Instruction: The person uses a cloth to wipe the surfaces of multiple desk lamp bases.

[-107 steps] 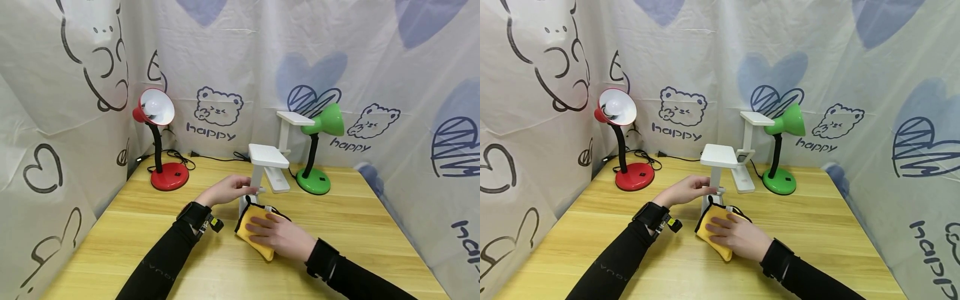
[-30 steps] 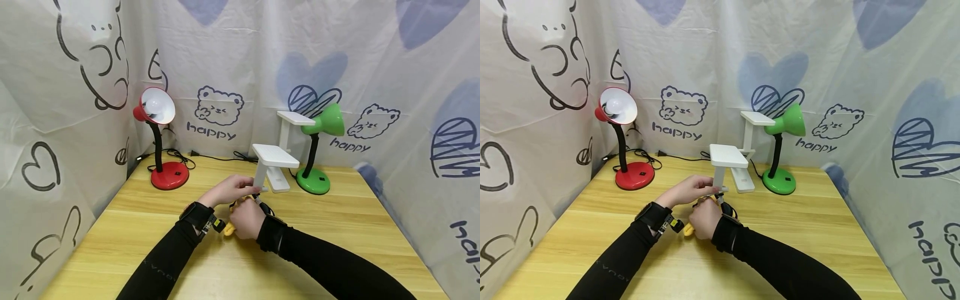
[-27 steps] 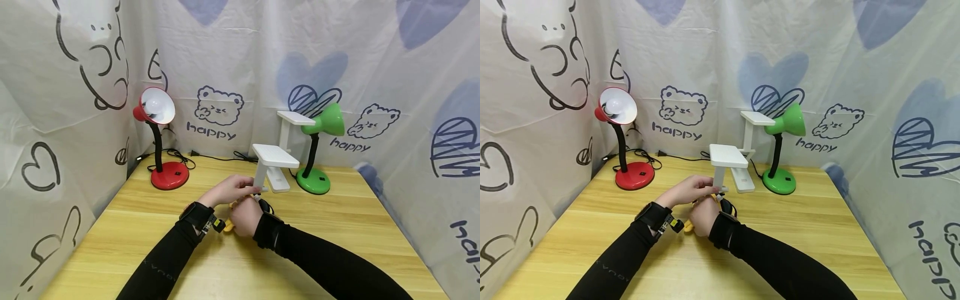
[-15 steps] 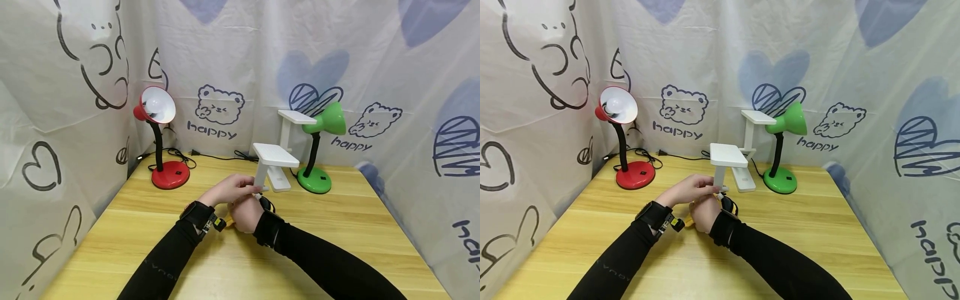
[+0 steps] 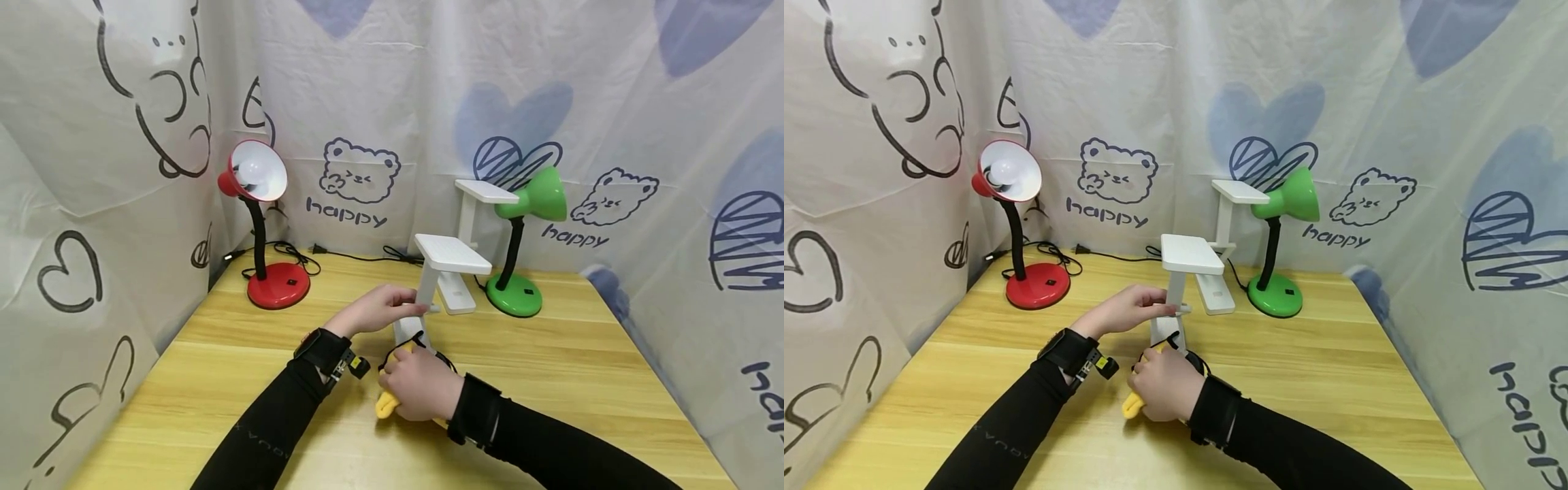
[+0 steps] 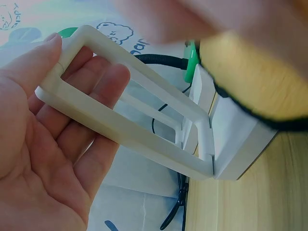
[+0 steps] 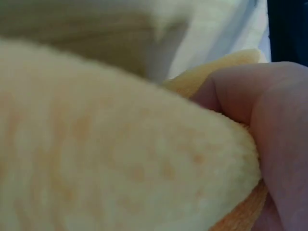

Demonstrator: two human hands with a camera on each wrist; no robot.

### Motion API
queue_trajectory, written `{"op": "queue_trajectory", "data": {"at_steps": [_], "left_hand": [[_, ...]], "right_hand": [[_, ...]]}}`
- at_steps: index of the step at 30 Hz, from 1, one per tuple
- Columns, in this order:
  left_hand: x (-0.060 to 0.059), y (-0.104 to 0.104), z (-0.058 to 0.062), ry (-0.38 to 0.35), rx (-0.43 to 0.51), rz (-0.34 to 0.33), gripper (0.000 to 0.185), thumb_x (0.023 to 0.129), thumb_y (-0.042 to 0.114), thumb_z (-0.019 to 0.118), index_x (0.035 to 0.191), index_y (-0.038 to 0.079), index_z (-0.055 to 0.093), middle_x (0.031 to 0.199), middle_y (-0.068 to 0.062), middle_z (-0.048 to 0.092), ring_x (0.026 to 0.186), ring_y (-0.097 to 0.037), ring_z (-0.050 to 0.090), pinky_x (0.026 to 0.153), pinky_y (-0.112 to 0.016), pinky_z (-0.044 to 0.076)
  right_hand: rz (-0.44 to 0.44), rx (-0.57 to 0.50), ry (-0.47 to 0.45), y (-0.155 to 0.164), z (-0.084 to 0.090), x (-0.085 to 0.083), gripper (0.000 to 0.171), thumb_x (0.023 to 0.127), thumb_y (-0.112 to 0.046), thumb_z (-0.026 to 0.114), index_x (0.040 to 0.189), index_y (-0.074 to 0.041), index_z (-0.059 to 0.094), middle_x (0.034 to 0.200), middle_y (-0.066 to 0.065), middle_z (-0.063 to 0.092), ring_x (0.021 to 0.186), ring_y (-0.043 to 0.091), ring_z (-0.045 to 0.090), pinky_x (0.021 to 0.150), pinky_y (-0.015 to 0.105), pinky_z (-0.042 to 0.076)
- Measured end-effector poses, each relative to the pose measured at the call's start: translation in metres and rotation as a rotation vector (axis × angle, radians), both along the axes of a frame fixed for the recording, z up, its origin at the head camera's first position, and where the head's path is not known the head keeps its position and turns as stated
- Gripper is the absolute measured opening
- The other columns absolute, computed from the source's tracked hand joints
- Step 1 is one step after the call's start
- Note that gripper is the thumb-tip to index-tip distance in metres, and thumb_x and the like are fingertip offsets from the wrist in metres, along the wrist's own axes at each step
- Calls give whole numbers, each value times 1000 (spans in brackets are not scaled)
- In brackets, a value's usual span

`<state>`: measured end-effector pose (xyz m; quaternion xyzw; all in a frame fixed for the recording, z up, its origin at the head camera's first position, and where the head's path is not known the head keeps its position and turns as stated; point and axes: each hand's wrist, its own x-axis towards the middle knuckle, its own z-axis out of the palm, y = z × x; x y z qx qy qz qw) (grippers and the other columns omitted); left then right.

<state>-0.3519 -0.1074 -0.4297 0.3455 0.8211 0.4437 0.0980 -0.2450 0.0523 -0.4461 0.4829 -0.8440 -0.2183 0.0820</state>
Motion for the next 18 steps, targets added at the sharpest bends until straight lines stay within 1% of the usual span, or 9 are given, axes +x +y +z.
{"op": "queue_trajectory", "data": {"at_steps": [2,3,8,9,11,13,15,16,18], "left_hand": [[0,1,0,1,-2,3,27,101,51,58,118,35,71,118,1,75,108,-8,66,95,-39,52],[0,2,0,-1,-2,3,27,101,51,58,118,35,71,117,2,75,108,-8,66,95,-39,52],[0,1,0,-2,7,-3,25,102,48,58,120,36,71,112,14,75,109,-5,67,97,-37,52],[0,1,0,-3,9,-5,25,102,47,58,119,36,71,110,16,74,109,-6,67,97,-36,52],[0,1,0,-1,13,-10,26,101,47,58,119,33,72,108,15,75,108,-11,68,97,-35,52],[-1,1,-1,-3,17,-11,28,101,48,59,118,30,72,106,11,76,105,-16,69,94,-34,52],[-1,1,0,-8,21,-12,31,100,49,60,117,27,73,102,7,76,99,-23,69,88,-35,54],[-1,1,0,-10,20,-12,32,100,50,60,115,26,73,99,5,76,95,-25,69,84,-36,54],[-1,2,0,-1,16,-9,32,99,52,60,110,26,73,94,4,75,89,-24,67,79,-35,54]], "right_hand": [[11,-11,4,4,-1,3,28,86,-48,72,109,-31,70,101,-11,71,96,16,62,70,32,54],[14,-16,12,6,-2,3,31,87,-50,72,111,-31,70,103,-10,71,99,16,62,71,33,55],[1,-64,60,4,-5,-6,38,86,-59,69,110,-29,69,100,-10,72,95,18,64,72,35,55],[-3,-75,67,2,-6,-10,38,86,-60,69,107,-29,69,97,-10,72,92,18,65,70,34,55],[-9,-108,88,-1,-9,-18,32,84,-58,70,98,-29,69,88,-10,70,84,18,65,64,32,53],[-21,-128,114,-6,-11,-27,28,83,-56,71,88,-28,68,81,-10,68,79,18,65,58,32,51],[-45,-131,142,-10,-12,-36,27,83,-54,71,79,-28,65,75,-9,65,77,17,64,54,31,50],[-59,-127,152,-12,-12,-40,27,83,-53,71,77,-27,65,73,-8,64,77,17,64,54,32,51],[-93,-110,162,-15,-12,-47,28,86,-53,69,81,-26,68,73,-7,66,77,16,66,58,34,54]]}}
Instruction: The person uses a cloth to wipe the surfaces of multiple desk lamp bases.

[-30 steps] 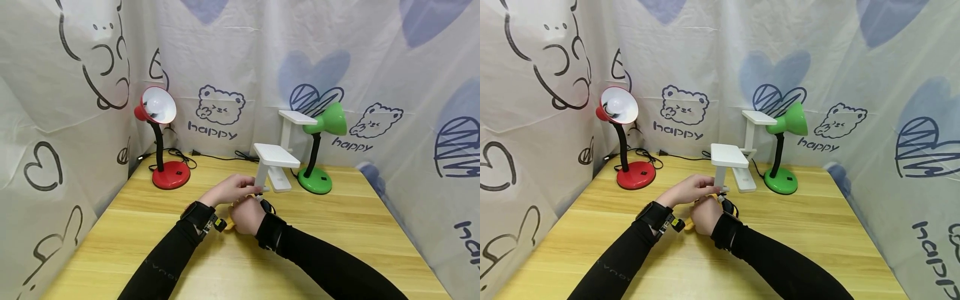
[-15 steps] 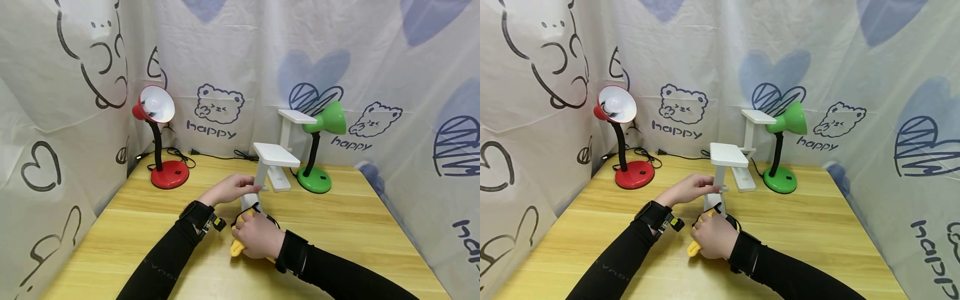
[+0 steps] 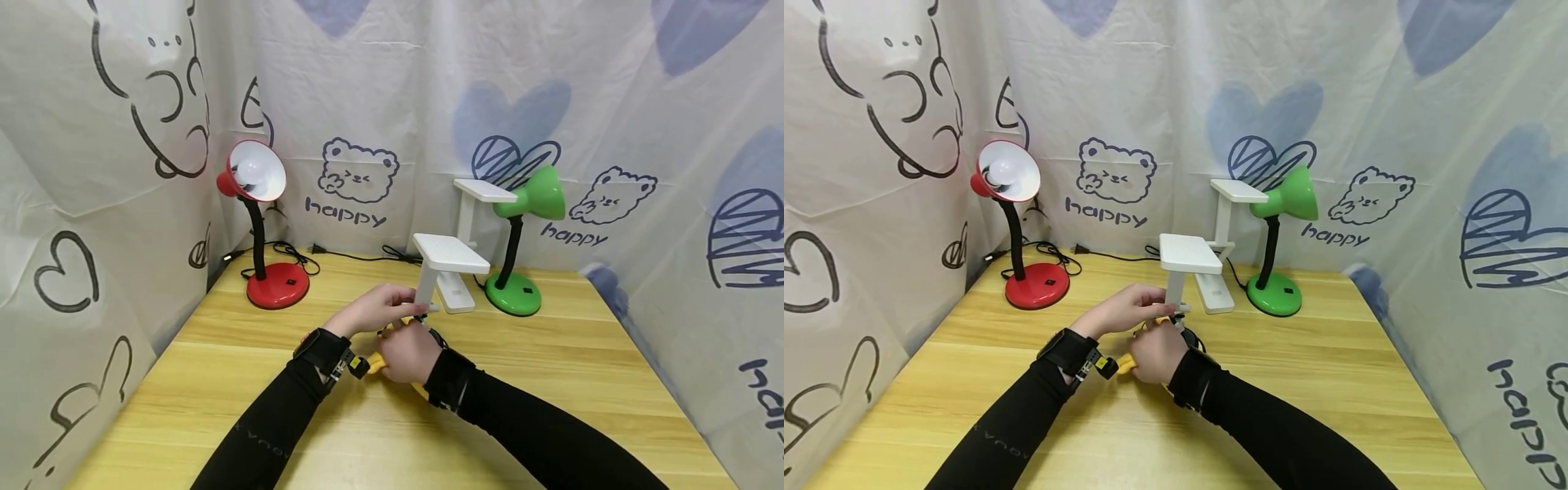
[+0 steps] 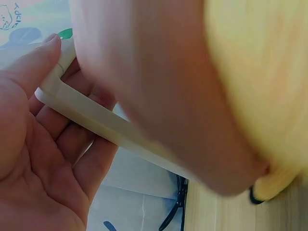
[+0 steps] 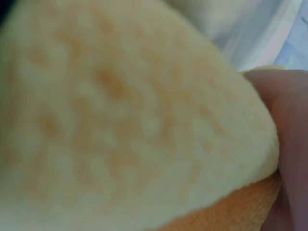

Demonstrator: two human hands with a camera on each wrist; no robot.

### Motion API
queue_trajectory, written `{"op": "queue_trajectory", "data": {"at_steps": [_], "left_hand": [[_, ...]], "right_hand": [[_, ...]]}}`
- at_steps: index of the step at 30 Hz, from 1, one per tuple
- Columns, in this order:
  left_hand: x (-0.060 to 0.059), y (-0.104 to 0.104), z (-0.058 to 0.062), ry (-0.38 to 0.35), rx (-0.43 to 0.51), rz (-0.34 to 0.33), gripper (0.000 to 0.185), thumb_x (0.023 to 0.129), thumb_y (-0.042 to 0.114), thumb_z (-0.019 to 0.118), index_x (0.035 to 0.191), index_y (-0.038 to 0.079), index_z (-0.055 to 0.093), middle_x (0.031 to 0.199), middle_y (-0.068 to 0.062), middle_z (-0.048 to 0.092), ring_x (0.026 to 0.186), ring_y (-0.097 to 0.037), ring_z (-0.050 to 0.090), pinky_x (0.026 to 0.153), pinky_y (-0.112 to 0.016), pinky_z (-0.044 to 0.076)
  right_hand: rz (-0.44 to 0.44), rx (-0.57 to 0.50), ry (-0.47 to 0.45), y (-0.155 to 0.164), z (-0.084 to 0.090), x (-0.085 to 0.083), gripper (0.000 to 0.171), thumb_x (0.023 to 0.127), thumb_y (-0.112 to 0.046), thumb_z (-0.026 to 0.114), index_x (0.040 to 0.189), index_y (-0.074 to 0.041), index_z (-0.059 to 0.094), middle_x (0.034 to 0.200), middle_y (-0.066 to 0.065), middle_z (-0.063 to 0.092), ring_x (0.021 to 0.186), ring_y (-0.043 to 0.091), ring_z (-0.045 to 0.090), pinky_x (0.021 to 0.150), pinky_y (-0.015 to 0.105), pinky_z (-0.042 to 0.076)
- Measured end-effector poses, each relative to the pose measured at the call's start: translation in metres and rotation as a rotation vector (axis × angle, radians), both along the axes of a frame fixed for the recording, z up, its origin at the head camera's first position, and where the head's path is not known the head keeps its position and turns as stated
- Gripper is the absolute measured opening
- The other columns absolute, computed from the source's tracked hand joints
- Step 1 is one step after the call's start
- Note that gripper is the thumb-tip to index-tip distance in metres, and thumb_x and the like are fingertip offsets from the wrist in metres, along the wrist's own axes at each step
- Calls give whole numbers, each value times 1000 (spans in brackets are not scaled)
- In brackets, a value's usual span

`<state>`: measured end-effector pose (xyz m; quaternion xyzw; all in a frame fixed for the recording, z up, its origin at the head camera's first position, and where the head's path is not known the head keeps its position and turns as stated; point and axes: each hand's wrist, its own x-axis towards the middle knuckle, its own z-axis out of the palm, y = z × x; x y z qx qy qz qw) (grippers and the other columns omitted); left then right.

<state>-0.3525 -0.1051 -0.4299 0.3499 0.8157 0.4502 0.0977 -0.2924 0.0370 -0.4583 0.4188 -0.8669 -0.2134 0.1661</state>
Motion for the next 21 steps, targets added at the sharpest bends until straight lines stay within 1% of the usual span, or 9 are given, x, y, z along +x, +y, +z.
{"op": "queue_trajectory", "data": {"at_steps": [2,4,6,8,11,13,15,18,21], "left_hand": [[0,0,0,12,-4,6,31,98,55,60,106,28,73,90,6,74,85,-21,66,76,-35,53],[-1,0,0,29,-9,14,29,97,56,61,102,30,73,87,8,72,84,-17,64,76,-32,50],[-1,0,0,36,-9,16,30,97,56,61,103,29,73,86,8,71,84,-15,62,75,-30,48],[-2,0,0,36,-6,10,32,97,56,61,104,26,73,86,7,71,82,-16,62,74,-30,48],[-3,0,-1,21,7,-11,35,99,52,60,108,22,74,88,5,72,82,-18,64,73,-32,51],[-4,0,-1,16,13,-20,31,100,50,60,109,24,74,91,5,74,83,-21,64,74,-33,51],[-4,-1,-2,2,24,-28,28,100,47,60,111,25,74,95,6,76,88,-25,67,78,-34,52],[-5,-1,-3,-2,24,-26,24,101,45,60,113,30,74,100,10,76,95,-25,67,85,-34,51],[-5,-2,-2,-10,25,-27,25,101,45,60,116,31,73,106,13,76,103,-19,68,91,-34,52]], "right_hand": [[-27,-6,-10,-4,1,-6,28,88,-52,69,88,-25,72,77,-6,70,80,15,68,68,36,57],[-35,-21,-23,-6,1,-10,31,89,-52,69,97,-23,74,82,-4,73,81,14,69,79,36,57],[-29,-45,-22,-6,0,-13,32,89,-52,71,100,-21,75,84,-3,75,82,14,70,84,35,56],[-7,-49,1,-4,-1,-13,30,88,-50,71,98,-22,74,83,-4,74,81,14,69,81,35,57],[33,-60,0,4,-2,-12,22,86,-46,73,89,-25,71,71,-7,66,76,14,66,68,35,55],[63,-81,-51,10,-1,-10,17,85,-42,75,86,-26,69,67,-9,59,74,14,61,62,32,51],[90,-113,-135,16,0,-7,13,85,-38,75,86,-27,68,66,-11,55,75,14,56,60,29,45],[137,-149,-253,25,3,1,11,84,-34,75,90,-28,67,72,-14,57,77,15,52,62,26,40],[179,-152,-334,33,7,12,11,84,-32,74,91,-29,66,80,-17,61,78,14,49,64,24,38]]}}
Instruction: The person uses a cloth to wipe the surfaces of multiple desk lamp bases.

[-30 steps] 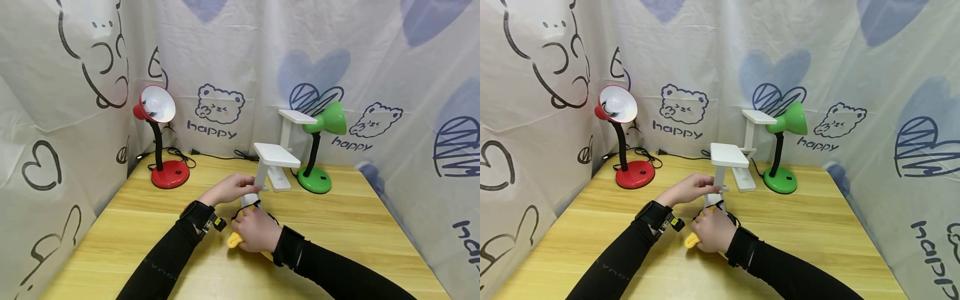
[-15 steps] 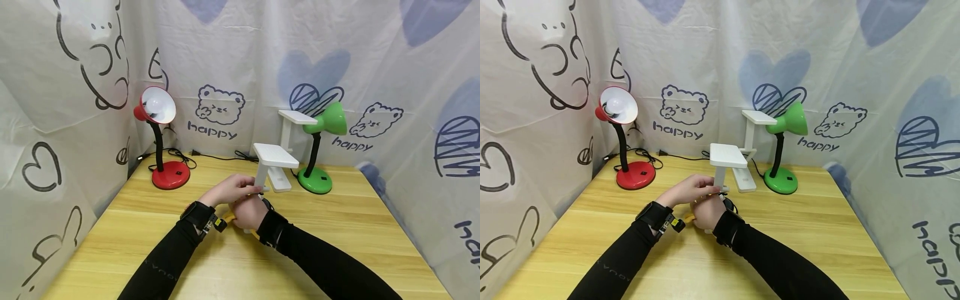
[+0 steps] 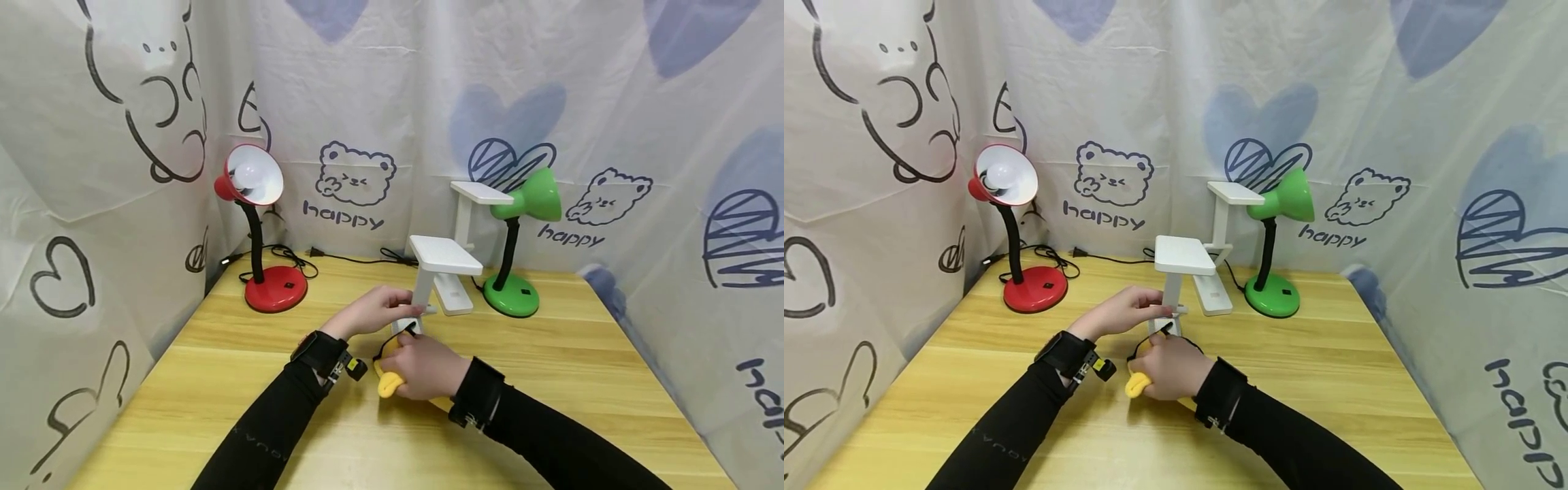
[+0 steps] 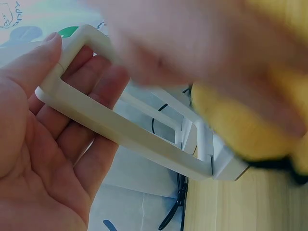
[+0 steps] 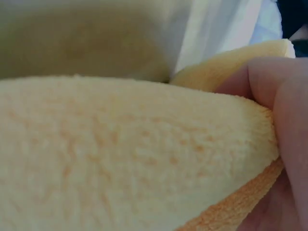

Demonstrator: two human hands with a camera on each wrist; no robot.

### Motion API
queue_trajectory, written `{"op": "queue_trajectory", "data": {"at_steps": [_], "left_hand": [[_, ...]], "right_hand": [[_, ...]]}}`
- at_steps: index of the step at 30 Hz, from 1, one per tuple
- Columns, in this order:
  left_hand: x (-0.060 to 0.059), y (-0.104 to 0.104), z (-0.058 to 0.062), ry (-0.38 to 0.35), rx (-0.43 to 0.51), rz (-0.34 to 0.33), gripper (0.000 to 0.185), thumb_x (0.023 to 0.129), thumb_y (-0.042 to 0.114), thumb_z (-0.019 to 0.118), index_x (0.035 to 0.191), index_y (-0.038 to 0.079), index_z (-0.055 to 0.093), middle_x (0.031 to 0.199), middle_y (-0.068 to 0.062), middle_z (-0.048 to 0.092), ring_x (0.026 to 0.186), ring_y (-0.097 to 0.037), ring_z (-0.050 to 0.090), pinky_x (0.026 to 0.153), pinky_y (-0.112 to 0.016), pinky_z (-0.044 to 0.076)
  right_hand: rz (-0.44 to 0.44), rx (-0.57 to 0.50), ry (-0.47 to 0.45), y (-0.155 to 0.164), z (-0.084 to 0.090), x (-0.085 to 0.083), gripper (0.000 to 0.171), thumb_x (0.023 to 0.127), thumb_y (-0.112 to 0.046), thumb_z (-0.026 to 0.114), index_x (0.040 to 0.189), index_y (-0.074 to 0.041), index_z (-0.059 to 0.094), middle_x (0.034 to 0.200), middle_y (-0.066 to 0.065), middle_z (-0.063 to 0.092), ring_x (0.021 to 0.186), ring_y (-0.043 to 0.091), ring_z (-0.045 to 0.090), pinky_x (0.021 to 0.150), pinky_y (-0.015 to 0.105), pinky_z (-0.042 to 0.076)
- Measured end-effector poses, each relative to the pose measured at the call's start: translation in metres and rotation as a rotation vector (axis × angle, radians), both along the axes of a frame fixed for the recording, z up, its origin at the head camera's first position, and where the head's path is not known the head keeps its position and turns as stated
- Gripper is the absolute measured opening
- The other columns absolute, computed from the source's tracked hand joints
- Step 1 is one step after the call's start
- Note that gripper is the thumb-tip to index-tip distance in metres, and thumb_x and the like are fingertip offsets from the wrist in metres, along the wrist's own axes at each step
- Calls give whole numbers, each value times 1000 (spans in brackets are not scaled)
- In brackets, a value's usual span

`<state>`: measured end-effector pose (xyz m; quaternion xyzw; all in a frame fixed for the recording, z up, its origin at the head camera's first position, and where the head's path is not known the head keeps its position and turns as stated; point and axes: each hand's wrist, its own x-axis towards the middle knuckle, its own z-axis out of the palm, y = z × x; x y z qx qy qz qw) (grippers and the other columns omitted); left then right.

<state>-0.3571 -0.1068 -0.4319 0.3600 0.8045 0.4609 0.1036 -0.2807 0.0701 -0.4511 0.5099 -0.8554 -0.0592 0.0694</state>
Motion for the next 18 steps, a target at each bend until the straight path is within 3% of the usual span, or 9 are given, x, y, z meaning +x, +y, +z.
{"op": "queue_trajectory", "data": {"at_steps": [4,9,14,18], "left_hand": [[0,0,2,3,-2,1,25,102,45,60,116,30,74,110,9,76,103,-13,67,92,-36,51],[1,1,3,-9,2,5,24,102,44,60,117,30,73,115,0,76,108,-14,68,96,-39,52],[1,1,2,-25,12,7,26,101,44,61,117,27,73,111,7,76,109,-15,68,98,-38,51],[2,2,0,-24,13,13,27,101,44,61,116,24,74,109,8,76,108,-14,68,99,-40,51]], "right_hand": [[35,23,-96,12,6,13,17,85,-30,73,102,-31,70,95,-21,67,82,13,46,70,25,38],[4,6,-265,35,15,18,35,89,-29,70,124,-31,71,115,-20,70,90,9,50,82,29,44],[-138,-224,-543,76,31,12,35,95,-24,65,130,-28,68,120,-14,70,101,6,60,90,28,50],[-281,-490,-686,116,36,3,26,102,-27,61,127,-26,65,112,-6,69,95,8,63,86,30,53]]}}
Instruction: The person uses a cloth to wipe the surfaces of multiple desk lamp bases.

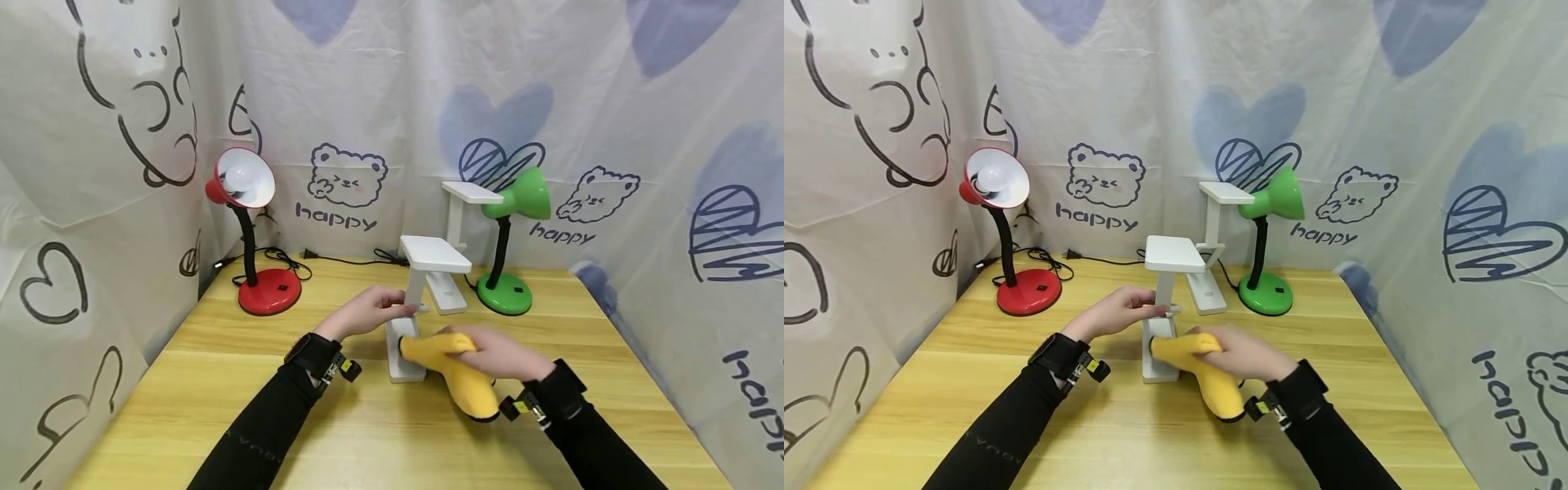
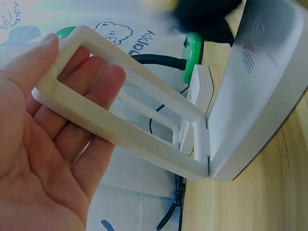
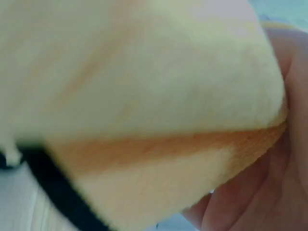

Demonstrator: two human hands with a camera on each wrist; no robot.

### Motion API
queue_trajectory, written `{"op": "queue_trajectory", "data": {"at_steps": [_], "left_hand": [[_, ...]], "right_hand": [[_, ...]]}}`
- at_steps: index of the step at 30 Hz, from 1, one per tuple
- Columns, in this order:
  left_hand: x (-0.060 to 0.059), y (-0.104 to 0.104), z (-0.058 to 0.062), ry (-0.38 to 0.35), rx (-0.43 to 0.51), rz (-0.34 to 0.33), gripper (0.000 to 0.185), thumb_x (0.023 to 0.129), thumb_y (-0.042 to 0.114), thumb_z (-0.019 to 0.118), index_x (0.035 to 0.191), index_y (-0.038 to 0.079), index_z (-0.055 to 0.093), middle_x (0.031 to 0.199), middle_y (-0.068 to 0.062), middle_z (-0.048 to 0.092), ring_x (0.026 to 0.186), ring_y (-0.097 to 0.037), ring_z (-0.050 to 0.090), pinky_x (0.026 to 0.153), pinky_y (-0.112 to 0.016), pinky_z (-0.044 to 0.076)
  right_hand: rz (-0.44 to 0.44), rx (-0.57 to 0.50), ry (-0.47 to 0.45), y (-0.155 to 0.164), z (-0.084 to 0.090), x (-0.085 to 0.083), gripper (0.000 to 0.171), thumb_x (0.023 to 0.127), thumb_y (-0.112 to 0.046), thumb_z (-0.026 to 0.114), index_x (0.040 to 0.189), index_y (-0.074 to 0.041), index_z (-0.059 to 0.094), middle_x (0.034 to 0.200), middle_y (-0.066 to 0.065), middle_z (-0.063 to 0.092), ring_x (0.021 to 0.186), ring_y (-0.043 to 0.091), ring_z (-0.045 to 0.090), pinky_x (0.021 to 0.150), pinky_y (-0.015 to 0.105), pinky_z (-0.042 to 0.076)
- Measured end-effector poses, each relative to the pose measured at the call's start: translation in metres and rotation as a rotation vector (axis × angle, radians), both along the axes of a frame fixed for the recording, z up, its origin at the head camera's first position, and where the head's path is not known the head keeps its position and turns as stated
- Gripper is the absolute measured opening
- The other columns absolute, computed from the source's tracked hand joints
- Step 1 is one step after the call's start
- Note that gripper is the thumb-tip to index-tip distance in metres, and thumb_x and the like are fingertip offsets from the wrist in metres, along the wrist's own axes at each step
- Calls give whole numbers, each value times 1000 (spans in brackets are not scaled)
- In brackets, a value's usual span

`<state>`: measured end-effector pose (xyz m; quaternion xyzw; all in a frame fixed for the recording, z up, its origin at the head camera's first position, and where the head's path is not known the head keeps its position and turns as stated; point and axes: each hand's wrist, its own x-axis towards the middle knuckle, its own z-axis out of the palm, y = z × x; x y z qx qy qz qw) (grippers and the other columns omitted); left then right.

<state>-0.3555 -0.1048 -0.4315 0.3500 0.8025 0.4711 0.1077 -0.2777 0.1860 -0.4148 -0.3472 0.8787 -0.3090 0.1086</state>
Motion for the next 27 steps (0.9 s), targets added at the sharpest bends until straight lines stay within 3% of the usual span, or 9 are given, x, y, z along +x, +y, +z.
{"op": "queue_trajectory", "data": {"at_steps": [2,4,7,11,17,20,24,27], "left_hand": [[0,1,-1,-4,-2,-1,31,101,44,61,117,21,74,111,3,76,107,-13,68,100,-41,51],[-1,1,-2,-9,-4,-2,33,101,45,60,118,20,73,113,-1,76,108,-11,68,101,-42,51],[-1,3,-2,-20,-5,-2,34,101,45,60,119,19,73,115,-3,76,108,-10,69,102,-43,51],[0,3,-2,-26,-8,7,32,102,44,60,120,21,72,116,-1,75,109,-12,69,101,-42,51],[1,2,-1,-19,-19,26,28,102,44,59,120,26,71,123,-6,73,110,-14,68,100,-42,52],[2,2,0,0,-34,38,30,101,46,59,122,28,70,124,-3,72,109,-11,67,99,-42,53],[0,-1,1,23,-57,67,30,102,47,59,123,28,70,123,3,71,110,-13,66,97,-40,53],[-8,-3,1,53,-65,110,30,102,47,57,121,28,70,122,5,71,112,-17,66,97,-42,53]], "right_hand": [[-85,-140,-81,20,-3,-4,27,104,-31,59,128,-21,62,110,1,70,92,12,68,83,32,56],[-159,-309,-214,39,-11,-7,33,105,-33,56,132,-13,58,110,10,70,92,20,72,80,37,59],[-279,-549,-426,63,-27,-9,44,107,-36,51,140,-8,47,114,14,70,97,26,74,80,45,61],[-446,-795,-597,95,-55,-15,44,107,-42,49,139,-12,41,110,2,71,99,19,74,81,42,61],[-660,-1252,-839,141,-90,-19,44,107,-28,53,145,-23,31,119,-12,68,111,3,66,95,26,55],[-733,-1323,-857,155,-93,-18,44,105,-22,56,143,-22,33,118,-12,67,111,2,64,95,24,53],[-772,-1315,-837,160,-91,-15,42,104,-19,58,140,-20,36,117,-12,66,111,2,64,95,24,53],[-788,-1291,-833,162,-88,-14,45,104,-19,58,142,-21,33,118,-12,65,111,2,63,95,23,53]]}}
